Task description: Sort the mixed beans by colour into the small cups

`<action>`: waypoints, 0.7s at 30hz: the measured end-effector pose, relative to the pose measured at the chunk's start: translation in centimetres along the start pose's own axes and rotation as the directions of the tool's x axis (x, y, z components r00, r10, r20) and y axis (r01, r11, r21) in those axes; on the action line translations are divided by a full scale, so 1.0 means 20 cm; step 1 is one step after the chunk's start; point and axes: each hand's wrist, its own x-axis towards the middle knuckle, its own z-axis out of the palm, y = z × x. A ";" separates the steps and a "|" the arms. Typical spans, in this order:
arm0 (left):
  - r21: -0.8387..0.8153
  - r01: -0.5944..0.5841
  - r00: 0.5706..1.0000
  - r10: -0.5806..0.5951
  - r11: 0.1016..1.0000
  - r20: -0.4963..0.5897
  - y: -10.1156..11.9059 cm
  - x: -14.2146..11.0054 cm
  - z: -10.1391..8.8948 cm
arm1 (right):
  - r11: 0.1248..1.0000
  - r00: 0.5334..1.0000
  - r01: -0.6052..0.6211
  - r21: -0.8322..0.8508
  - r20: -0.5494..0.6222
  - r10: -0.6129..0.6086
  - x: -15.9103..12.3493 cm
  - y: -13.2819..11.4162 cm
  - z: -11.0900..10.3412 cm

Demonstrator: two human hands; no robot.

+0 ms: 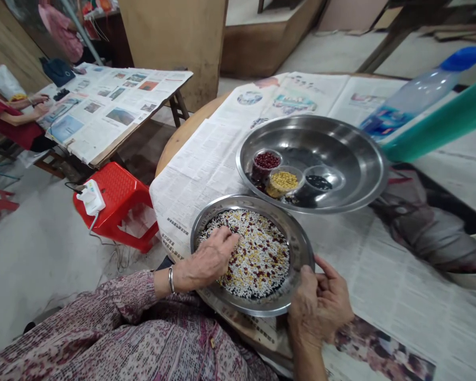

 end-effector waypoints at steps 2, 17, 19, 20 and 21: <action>-0.072 -0.093 0.995 0.095 0.993 0.028 0.04 -0.02 0.01 | 1.000 1.000 0.004 0.009 -0.017 -0.004 0.00 0.01 0.00; 0.108 0.096 0.991 -0.085 0.989 -0.108 -0.12 0.18 -0.09 | 0.999 0.999 0.033 -0.006 -0.033 -0.033 0.02 0.04 0.00; 0.111 0.099 0.990 -0.087 0.989 -0.109 -0.10 0.22 -0.06 | 1.000 0.999 0.031 -0.004 -0.037 -0.031 0.02 0.04 0.00; 0.102 0.083 0.991 -0.072 0.991 -0.112 -0.08 0.23 -0.05 | 1.000 0.999 0.028 -0.005 -0.040 -0.028 0.02 0.03 0.01; 0.086 0.056 0.992 -0.046 0.995 -0.116 -0.07 0.24 -0.03 | 1.000 0.999 0.024 -0.007 -0.043 -0.024 0.02 0.03 0.01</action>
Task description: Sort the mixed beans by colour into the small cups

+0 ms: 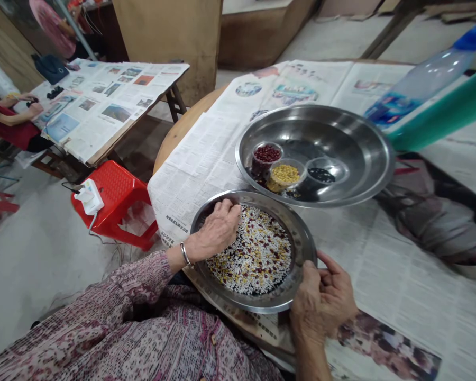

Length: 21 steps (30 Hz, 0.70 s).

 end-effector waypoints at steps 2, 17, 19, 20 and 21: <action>-0.049 -0.065 0.998 0.065 0.997 -0.009 0.04 0.01 0.02 | 1.000 1.000 -0.011 -0.003 -0.001 0.011 0.00 -0.01 0.00; -0.141 -0.435 0.888 0.450 0.889 0.097 0.25 -0.25 0.03 | 1.000 1.000 -0.019 -0.023 0.013 0.020 -0.01 0.00 -0.01; -0.160 -0.471 0.868 0.488 0.867 0.089 0.22 -0.28 -0.02 | 0.999 0.999 -0.029 -0.024 0.019 0.029 0.00 0.00 0.00; -0.167 -0.468 0.871 0.485 0.868 0.080 0.20 -0.29 -0.04 | 0.999 0.999 -0.036 -0.022 0.022 0.036 0.00 0.00 0.00; -0.170 -0.440 0.887 0.456 0.882 0.072 0.17 -0.30 -0.06 | 0.999 0.999 -0.042 -0.020 0.020 0.042 0.00 0.00 0.00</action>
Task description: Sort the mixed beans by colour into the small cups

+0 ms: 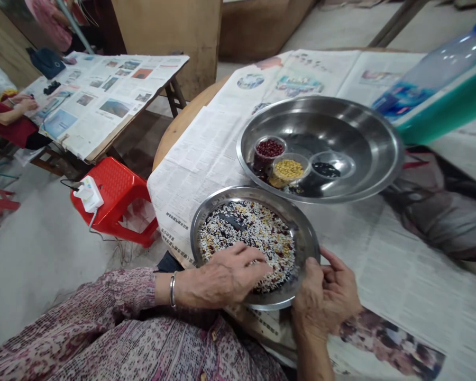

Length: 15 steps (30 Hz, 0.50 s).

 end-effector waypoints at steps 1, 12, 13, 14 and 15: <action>-0.001 0.063 0.998 -0.063 0.998 -0.013 -0.02 -0.02 -0.02 | 1.000 1.000 -0.002 0.001 -0.005 0.002 0.00 0.00 0.00; -0.042 0.340 0.940 -0.338 0.939 0.052 -0.06 0.00 0.02 | 0.999 0.999 0.034 0.008 -0.006 -0.034 -0.02 -0.03 0.01; -0.044 0.334 0.941 -0.330 0.941 0.077 -0.04 0.00 0.03 | 0.999 0.999 0.038 0.005 -0.002 -0.038 -0.01 -0.03 0.00; -0.042 0.320 0.944 -0.315 0.946 0.097 -0.03 0.01 0.04 | 0.999 0.999 0.040 0.004 0.004 -0.040 -0.01 -0.03 0.00; -0.038 0.302 0.949 -0.297 0.952 0.106 -0.01 0.02 0.05 | 0.999 0.999 0.042 0.006 0.008 -0.042 -0.02 -0.03 0.00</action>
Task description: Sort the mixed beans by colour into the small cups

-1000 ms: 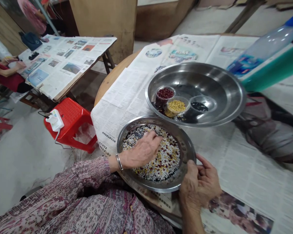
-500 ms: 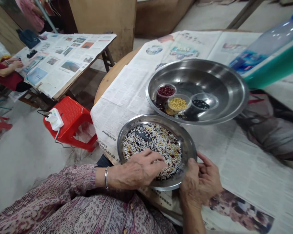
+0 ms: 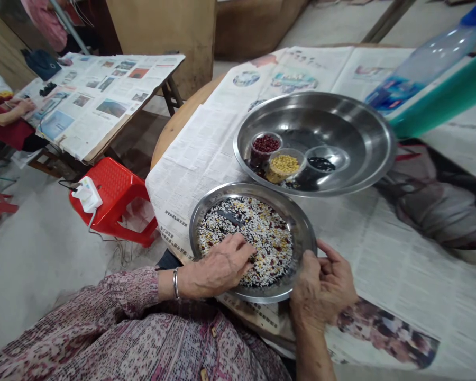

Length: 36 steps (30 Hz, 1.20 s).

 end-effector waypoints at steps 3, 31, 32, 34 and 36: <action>0.024 -0.103 0.995 0.103 0.994 -0.015 0.04 0.01 0.07 | 1.000 1.000 0.004 0.013 -0.008 -0.004 -0.01 0.00 0.00; 0.006 -0.135 0.978 0.133 0.991 0.160 -0.09 -0.10 -0.09 | 0.999 0.999 0.024 0.034 -0.026 -0.023 0.01 0.01 0.00; -0.012 -0.143 0.975 0.143 0.990 0.169 -0.07 -0.08 -0.08 | 0.999 0.999 0.025 0.036 -0.027 -0.024 0.01 0.01 0.00; -0.052 -0.172 0.969 0.178 0.984 0.173 -0.02 -0.05 -0.07 | 0.999 0.999 0.034 0.032 -0.024 -0.034 0.01 0.02 0.00; -0.095 -0.225 0.961 0.237 0.970 0.144 0.01 -0.01 -0.05 | 0.999 0.999 0.045 0.028 -0.023 -0.045 0.01 0.03 0.00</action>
